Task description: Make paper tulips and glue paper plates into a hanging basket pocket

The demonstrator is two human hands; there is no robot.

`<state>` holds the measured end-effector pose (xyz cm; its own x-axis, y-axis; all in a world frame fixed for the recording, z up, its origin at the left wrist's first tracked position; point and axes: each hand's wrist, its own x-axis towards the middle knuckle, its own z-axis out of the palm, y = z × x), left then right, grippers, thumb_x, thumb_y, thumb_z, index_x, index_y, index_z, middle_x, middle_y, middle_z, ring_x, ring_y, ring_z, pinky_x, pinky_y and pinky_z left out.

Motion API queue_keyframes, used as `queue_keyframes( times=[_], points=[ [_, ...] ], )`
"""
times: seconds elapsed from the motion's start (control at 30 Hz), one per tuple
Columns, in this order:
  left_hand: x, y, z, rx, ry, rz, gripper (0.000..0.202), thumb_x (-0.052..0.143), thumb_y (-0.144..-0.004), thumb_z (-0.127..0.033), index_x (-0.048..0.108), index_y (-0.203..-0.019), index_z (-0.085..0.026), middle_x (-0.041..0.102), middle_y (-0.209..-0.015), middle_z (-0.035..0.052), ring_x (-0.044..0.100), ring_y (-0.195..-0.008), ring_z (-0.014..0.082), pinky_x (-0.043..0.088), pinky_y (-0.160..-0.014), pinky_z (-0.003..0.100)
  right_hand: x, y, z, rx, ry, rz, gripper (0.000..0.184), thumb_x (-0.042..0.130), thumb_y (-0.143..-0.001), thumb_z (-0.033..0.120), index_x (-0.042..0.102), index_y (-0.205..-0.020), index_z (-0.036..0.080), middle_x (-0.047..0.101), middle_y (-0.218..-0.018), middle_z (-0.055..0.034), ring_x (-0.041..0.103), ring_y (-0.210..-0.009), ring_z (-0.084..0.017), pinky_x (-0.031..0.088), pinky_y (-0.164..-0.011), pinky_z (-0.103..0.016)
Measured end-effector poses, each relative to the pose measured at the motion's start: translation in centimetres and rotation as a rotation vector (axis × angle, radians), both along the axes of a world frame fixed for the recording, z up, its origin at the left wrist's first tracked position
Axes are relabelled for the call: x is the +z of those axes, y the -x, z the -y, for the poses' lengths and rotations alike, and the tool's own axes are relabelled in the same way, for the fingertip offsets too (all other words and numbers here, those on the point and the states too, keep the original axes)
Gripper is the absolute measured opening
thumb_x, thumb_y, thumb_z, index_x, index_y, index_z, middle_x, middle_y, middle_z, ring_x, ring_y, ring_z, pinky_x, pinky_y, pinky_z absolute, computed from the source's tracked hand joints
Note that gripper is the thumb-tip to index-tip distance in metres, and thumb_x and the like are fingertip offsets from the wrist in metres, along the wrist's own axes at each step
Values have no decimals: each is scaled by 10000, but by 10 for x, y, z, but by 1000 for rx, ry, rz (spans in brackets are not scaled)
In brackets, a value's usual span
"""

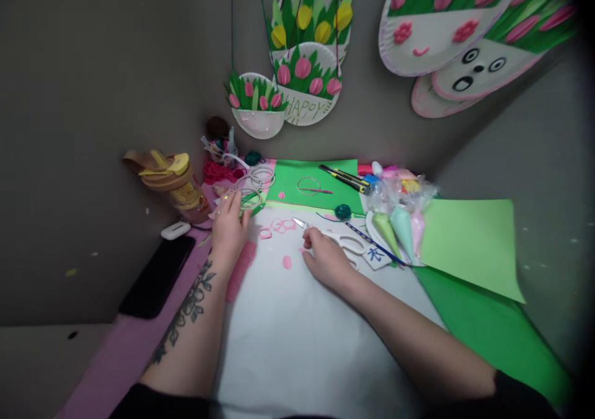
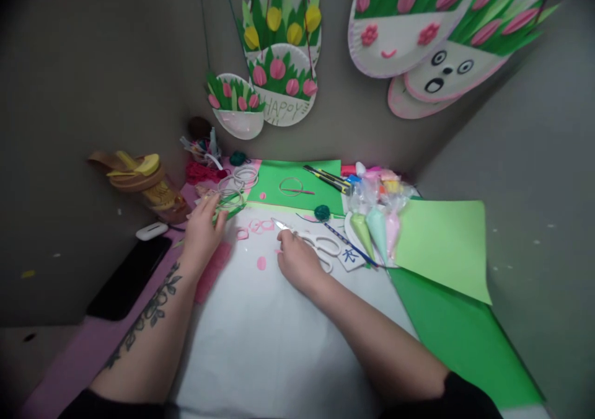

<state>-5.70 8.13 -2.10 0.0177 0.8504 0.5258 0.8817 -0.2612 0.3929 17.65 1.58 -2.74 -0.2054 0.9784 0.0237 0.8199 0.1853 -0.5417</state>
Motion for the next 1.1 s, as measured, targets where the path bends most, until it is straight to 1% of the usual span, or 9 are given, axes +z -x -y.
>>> queue_keyframes(
  times=[0.1,0.2,0.27,0.4,0.53,0.7,0.8,0.93,1.1],
  points=[
    [4,-9,13,-64,47,76,313,450,-896,-269,661,-1079,-129,663,-1143,132,585,-1104,239,427,-979,362,-3,1,-1,-12,40,17,278,510,-762,67,456,-994,213,639,-856,-44,599,-772,-206,381,-642,-292],
    [10,-25,34,-116,290,216,269,459,-871,-304,680,-809,-163,688,-830,68,618,-816,196,464,-767,298,-9,-1,-3,-10,12,-95,253,513,-779,82,442,-979,220,623,-772,-7,581,-658,-179,366,-572,-269],
    [14,-38,46,-175,523,405,280,474,-850,-354,645,-745,-159,651,-721,36,579,-692,165,427,-635,260,-10,-1,-2,-7,-133,-194,220,533,-804,116,434,-968,225,616,-759,7,563,-610,-164,377,-556,-266],
    [20,-61,63,-382,975,813,394,441,-837,-501,588,-736,-150,547,-597,-11,415,-490,92,290,-464,215,-4,-1,6,117,-659,-210,186,540,-847,119,442,-957,233,620,-783,-15,564,-678,-179,432,-643,-299],
    [24,-68,68,-401,1134,958,343,499,-800,-467,519,-642,-163,420,-503,-61,291,-424,61,210,-434,207,2,1,12,269,-873,-98,266,516,-835,39,435,-980,247,627,-741,1,523,-629,-174,423,-620,-304],
    [21,-64,66,-409,952,835,266,486,-818,-380,518,-659,-170,490,-564,-36,391,-499,89,287,-501,222,-5,1,10,229,-773,-235,352,540,-816,57,441,-1083,263,625,-913,-37,577,-809,-202,468,-709,-353],
    [20,-63,66,-401,748,559,286,426,-879,-357,523,-677,-179,559,-640,-6,500,-631,131,362,-633,255,-9,2,8,57,-451,-533,403,585,-814,151,405,-1159,254,592,-1035,-70,582,-807,-186,474,-629,-318],
    [18,-64,69,-429,648,286,288,363,-926,-328,512,-719,-194,585,-704,9,533,-701,159,379,-686,280,-9,7,6,-27,-19,-812,372,584,-826,215,383,-1136,252,619,-846,8,561,-644,-129,428,-560,-258],
    [16,-56,65,-376,582,116,252,349,-932,-295,541,-803,-195,626,-786,44,572,-744,181,410,-686,284,-9,8,0,-113,8,-978,301,605,-789,216,410,-1015,250,575,-718,56,574,-639,-122,421,-581,-246]
  ],
)
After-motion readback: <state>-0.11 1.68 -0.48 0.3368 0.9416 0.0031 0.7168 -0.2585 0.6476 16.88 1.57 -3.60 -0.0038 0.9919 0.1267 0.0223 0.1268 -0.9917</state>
